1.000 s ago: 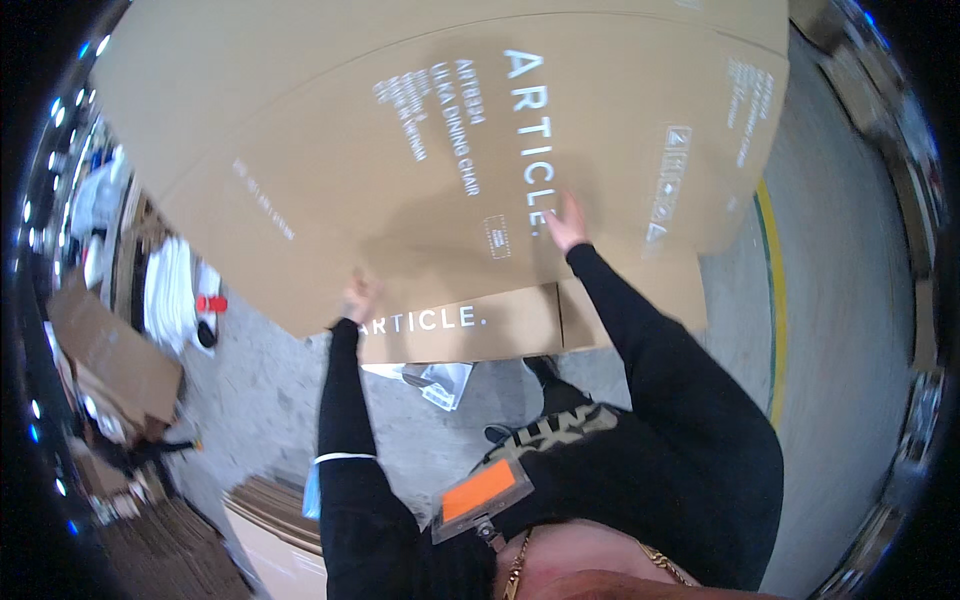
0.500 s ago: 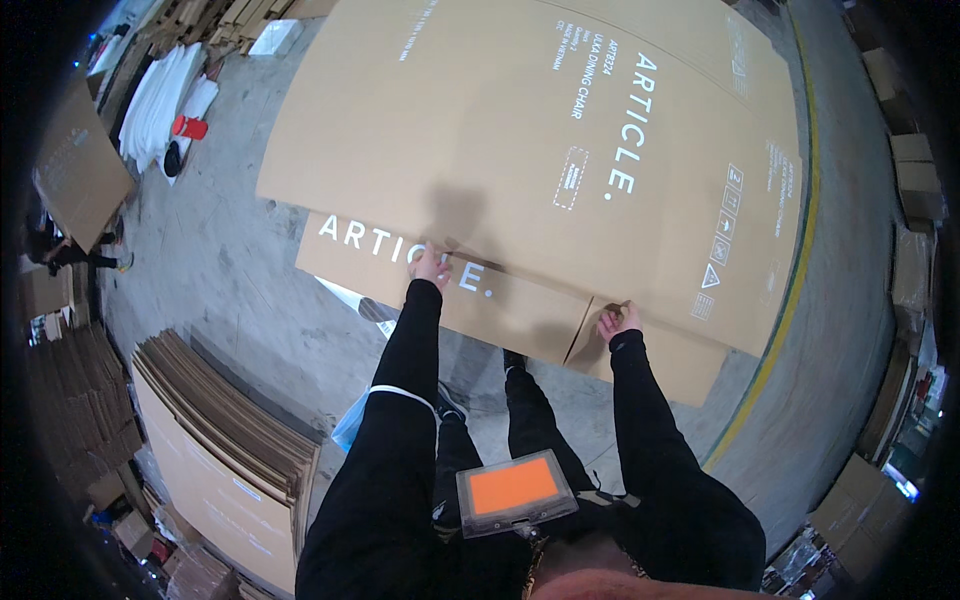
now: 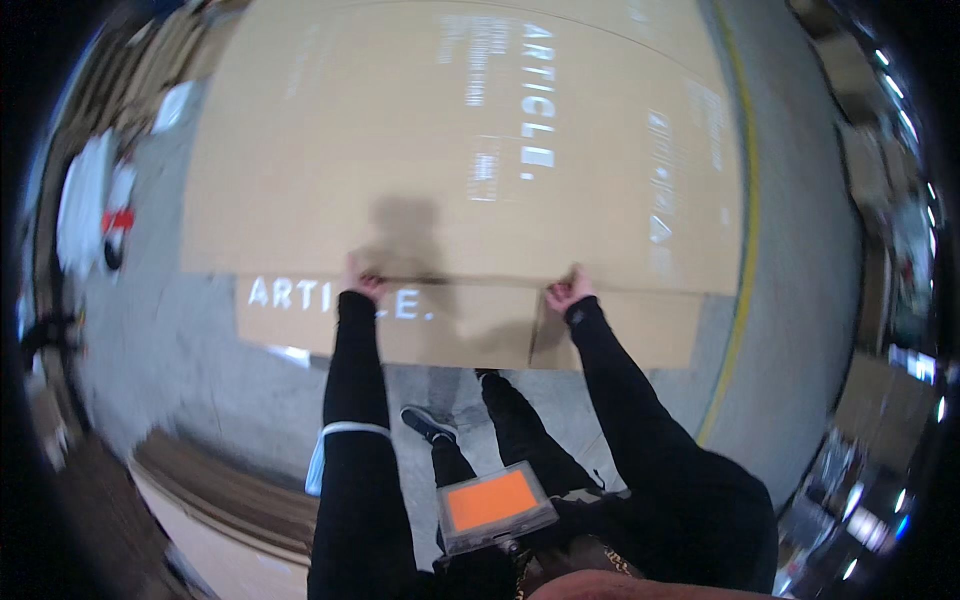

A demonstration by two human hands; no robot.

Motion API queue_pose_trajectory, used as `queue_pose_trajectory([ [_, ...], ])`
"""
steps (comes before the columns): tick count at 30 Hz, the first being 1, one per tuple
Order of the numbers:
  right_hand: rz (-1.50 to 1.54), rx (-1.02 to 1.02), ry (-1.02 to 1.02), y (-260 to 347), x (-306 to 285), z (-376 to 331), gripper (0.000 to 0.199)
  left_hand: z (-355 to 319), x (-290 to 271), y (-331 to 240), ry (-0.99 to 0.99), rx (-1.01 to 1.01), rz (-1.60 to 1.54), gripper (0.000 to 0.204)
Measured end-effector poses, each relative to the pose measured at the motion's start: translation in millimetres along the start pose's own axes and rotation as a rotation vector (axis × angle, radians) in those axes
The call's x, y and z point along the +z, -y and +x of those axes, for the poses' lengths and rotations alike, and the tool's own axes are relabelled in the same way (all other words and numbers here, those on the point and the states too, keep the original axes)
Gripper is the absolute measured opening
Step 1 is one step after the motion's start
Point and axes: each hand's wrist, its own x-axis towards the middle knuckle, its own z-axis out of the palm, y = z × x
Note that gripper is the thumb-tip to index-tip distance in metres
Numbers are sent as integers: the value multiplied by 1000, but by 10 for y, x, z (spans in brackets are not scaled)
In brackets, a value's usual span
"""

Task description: The person repeatedly picks barcode labels from a roll, peels them, and sticks them onto flat-packed cardboard boxes. The person also stacks the labeled boxes and handles the label roll.

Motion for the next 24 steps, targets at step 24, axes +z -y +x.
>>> queue_pose_trajectory([
  [24, -332, 78, -171, -164, -497, -603, 59, -825, -543, 214, -196, -36, 678, 39],
])
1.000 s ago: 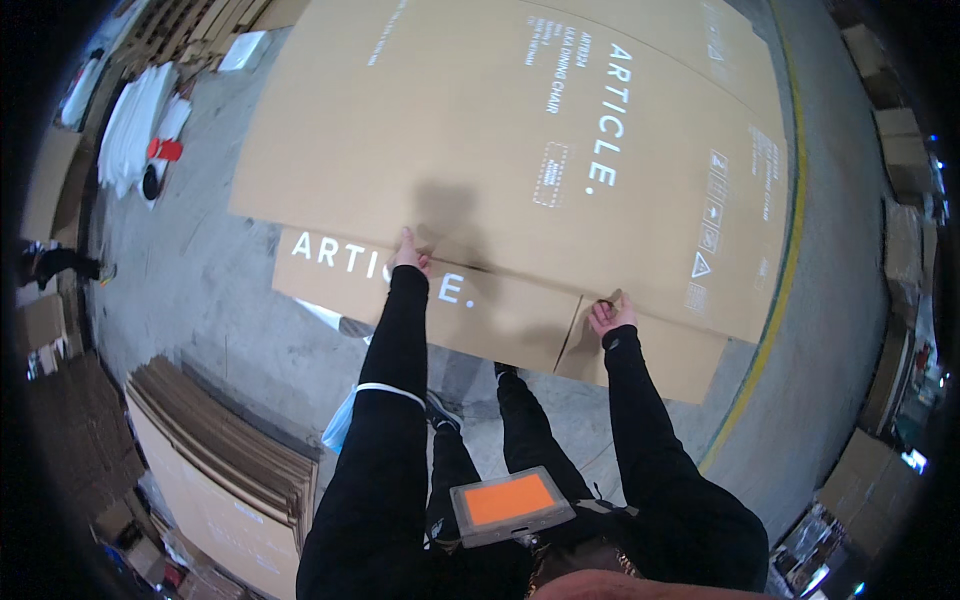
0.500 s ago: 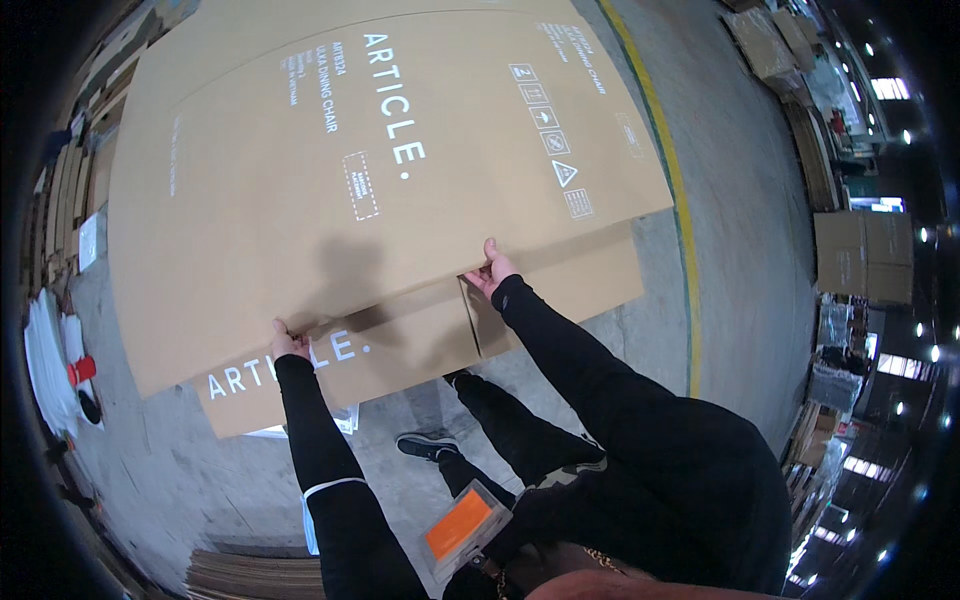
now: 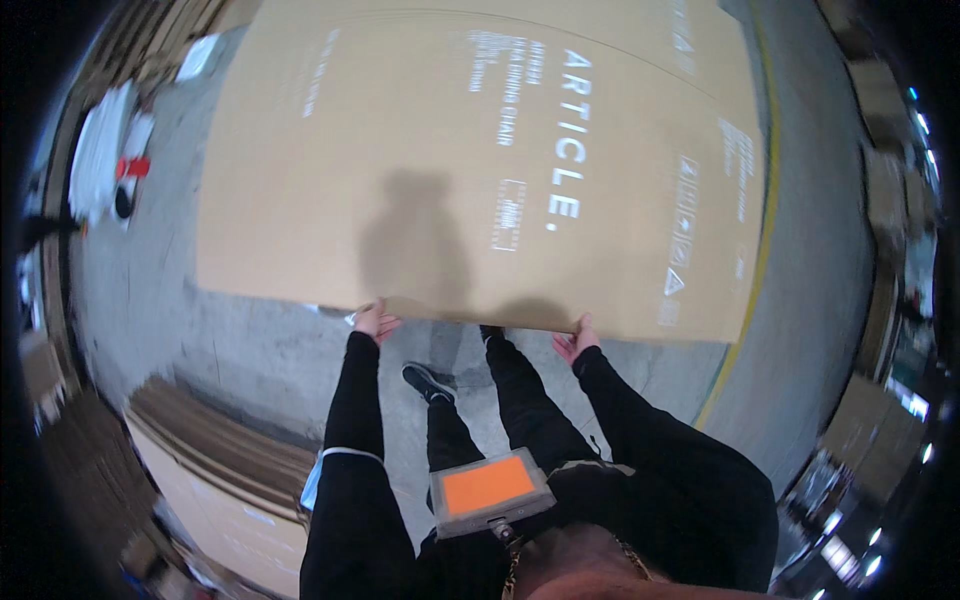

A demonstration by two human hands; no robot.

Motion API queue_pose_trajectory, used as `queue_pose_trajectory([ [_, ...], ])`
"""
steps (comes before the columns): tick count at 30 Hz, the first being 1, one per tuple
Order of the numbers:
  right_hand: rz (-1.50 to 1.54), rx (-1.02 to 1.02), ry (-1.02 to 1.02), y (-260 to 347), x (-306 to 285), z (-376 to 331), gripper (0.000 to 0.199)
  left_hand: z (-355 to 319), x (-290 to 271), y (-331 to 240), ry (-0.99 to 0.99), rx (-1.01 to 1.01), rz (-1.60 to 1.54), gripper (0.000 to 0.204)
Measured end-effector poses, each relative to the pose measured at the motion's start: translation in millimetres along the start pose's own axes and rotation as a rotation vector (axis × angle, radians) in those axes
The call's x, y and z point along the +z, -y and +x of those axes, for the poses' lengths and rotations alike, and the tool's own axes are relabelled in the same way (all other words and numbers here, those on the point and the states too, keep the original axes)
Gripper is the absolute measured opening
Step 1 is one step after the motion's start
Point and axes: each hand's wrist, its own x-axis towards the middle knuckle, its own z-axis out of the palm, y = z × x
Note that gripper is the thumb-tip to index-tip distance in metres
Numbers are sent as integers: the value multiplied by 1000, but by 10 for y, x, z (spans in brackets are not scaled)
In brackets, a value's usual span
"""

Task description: The person repeatedly picks barcode labels from a roll, peels them, and sticks them onto flat-packed cardboard boxes. The person also stacks the labeled boxes and handles the label roll.

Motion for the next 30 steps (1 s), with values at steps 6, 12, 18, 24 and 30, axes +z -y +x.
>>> queue_pose_trajectory([
  [6, -823, 61, 361, 58, 565, -696, 41, 34, -48, 267, -103, 231, 69, 51],
  [12, -1365, -1174, 644, -600, 2457, -967, 30, 43, -99, 184, -77, 359, 220, 41],
  [18, -1680, -1832, 413, -1586, 3948, -1298, 63, 240, -662, 372, 75, 447, 43, 38],
  [24, -1755, -2030, 127, -2156, 4109, -972, 75, 1127, -2062, 852, -576, 543, -279, 25],
  [30, -1774, -2031, 91, -2194, 4135, -856, 78, 1734, -2797, -41, -315, 621, -183, 32],
])
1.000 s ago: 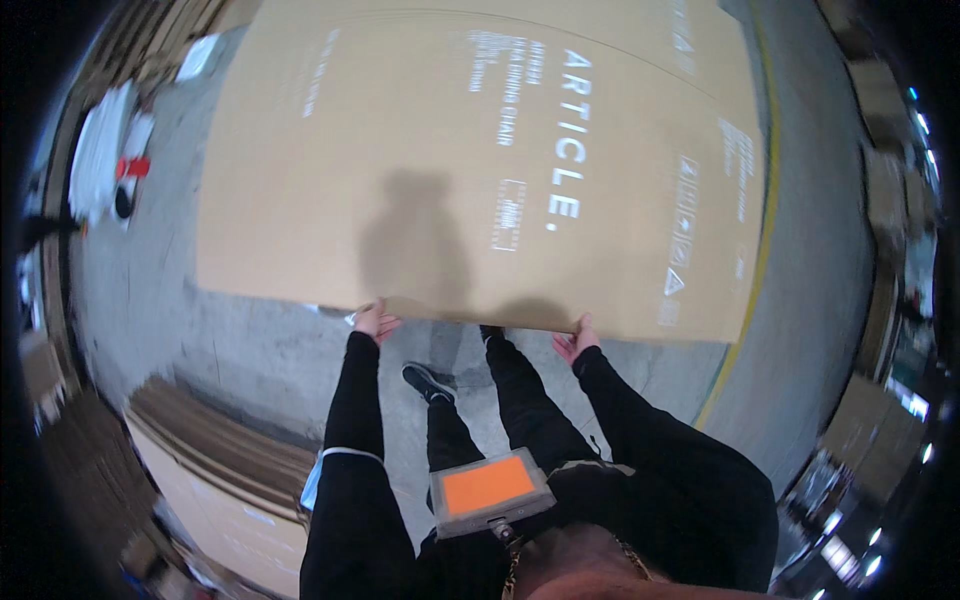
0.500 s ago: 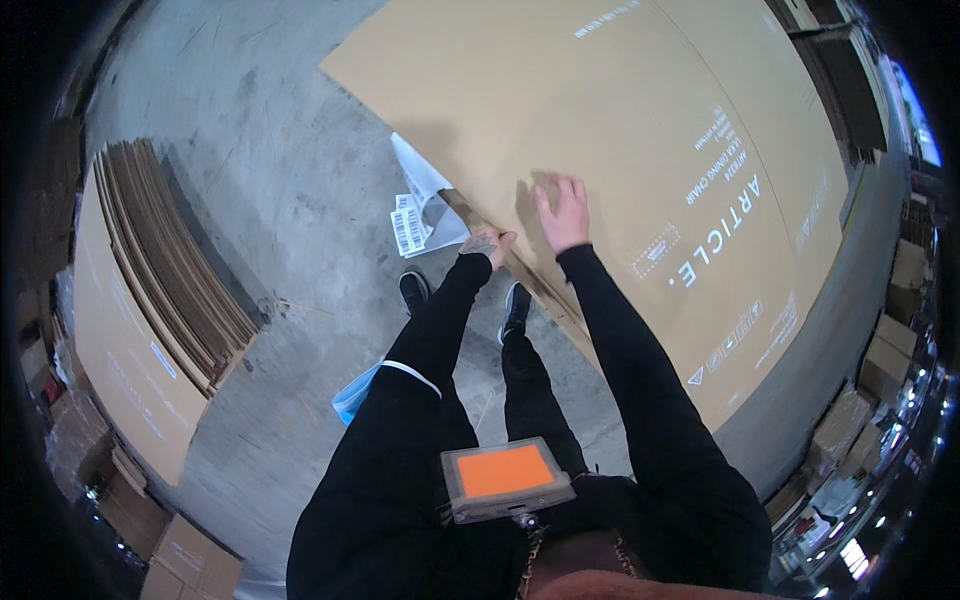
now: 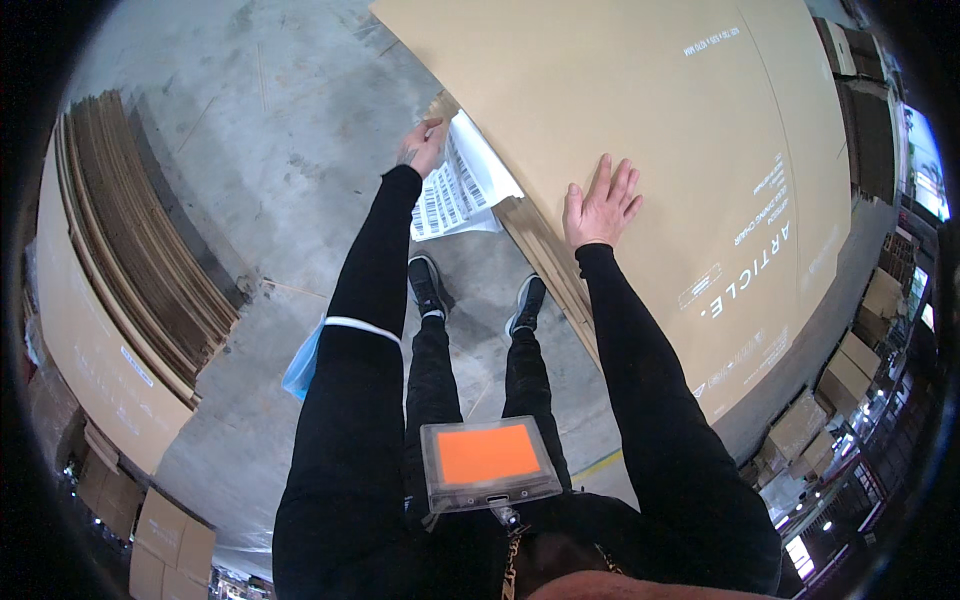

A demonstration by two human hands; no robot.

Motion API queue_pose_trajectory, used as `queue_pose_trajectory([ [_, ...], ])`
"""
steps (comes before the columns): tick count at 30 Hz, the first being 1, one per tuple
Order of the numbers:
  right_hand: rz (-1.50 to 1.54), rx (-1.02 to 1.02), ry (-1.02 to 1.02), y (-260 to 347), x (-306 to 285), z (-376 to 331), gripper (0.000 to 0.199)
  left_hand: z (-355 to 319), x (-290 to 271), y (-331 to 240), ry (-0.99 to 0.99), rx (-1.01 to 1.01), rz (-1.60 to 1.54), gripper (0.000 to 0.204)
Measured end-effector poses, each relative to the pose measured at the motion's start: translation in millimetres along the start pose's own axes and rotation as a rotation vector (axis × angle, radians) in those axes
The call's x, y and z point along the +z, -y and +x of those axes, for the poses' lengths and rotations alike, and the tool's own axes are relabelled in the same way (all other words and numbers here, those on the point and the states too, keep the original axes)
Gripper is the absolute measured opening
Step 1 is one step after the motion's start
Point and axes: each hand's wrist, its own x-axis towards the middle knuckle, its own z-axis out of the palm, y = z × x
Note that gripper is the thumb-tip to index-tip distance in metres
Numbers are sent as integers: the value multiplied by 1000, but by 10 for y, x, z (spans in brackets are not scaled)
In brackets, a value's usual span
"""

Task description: The person repeatedly picks barcode labels from a roll, peels them, and sticks them onto flat-packed cardboard boxes. The person also stacks the labeled boxes and handles the label roll.

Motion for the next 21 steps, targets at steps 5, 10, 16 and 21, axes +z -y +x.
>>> queue_pose_trajectory([
  [5, -9, 1, 4, -9, 29, 30, 80, 212, -181, -205, 363, -276, -59, 32],
  [10, -15, 10, -11, -50, 33, 32, 80, -12, -336, -241, 416, -331, -417, 28],
  [16, -4, -9, -25, -47, 55, 44, 80, -84, -277, -284, 342, -310, -438, 20],
  [21, -22, -1, 14, -45, 46, 52, 80, -50, -273, -274, 307, -324, -370, 13],
])
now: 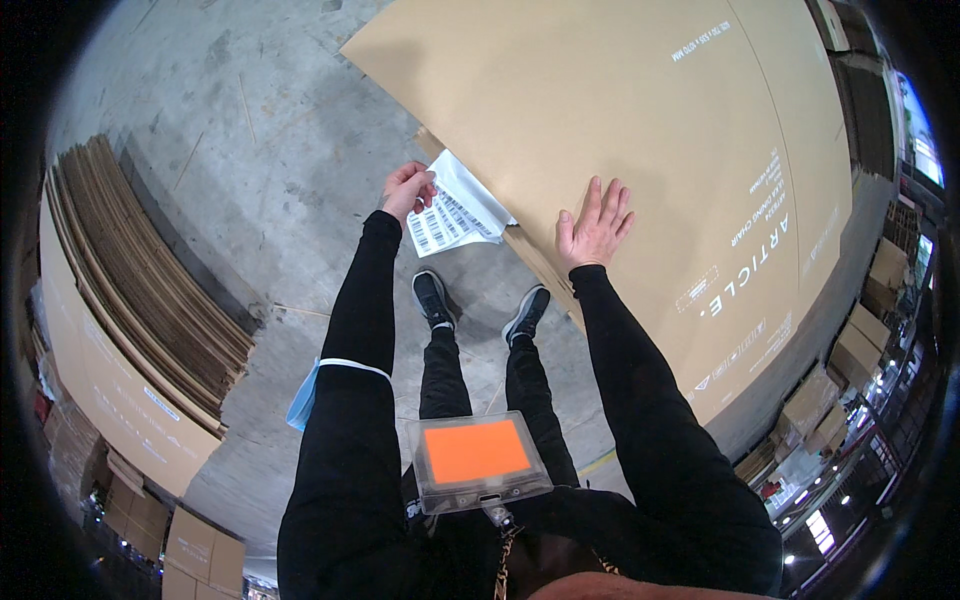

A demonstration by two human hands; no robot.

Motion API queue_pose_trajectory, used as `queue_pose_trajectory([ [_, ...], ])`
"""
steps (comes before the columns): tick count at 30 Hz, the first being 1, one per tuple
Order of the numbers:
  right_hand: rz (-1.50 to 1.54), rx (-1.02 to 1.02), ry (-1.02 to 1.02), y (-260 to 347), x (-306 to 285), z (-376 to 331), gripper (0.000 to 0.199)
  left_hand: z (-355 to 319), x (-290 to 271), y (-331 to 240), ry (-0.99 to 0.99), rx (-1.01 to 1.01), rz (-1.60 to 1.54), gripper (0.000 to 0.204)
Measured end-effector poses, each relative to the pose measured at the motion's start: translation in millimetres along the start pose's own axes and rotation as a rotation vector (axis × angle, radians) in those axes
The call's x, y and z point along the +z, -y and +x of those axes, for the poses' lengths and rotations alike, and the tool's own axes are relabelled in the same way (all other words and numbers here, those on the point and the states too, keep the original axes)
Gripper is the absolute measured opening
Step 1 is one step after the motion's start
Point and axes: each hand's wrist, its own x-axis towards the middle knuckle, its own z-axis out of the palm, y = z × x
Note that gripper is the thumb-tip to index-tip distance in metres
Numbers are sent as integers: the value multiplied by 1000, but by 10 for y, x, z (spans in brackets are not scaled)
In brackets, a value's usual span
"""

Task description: The person repeatedly picks barcode labels from a roll, peels them, and sticks them onto flat-packed cardboard boxes. The person also stacks the labeled boxes and handles the label roll.

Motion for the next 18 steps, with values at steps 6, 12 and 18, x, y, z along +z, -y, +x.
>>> queue_pose_trajectory([
  [6, 6, 12, 12, -35, 2, -7, 80, -10, 39, -83, -34, -59, 36, 14],
  [12, 18, 1, -11, -28, 32, -5, 81, 78, 76, -96, -61, -53, 169, 15],
  [18, 20, 5, -14, -38, 23, -4, 81, 30, 8, 5, -38, -27, 88, 22],
])
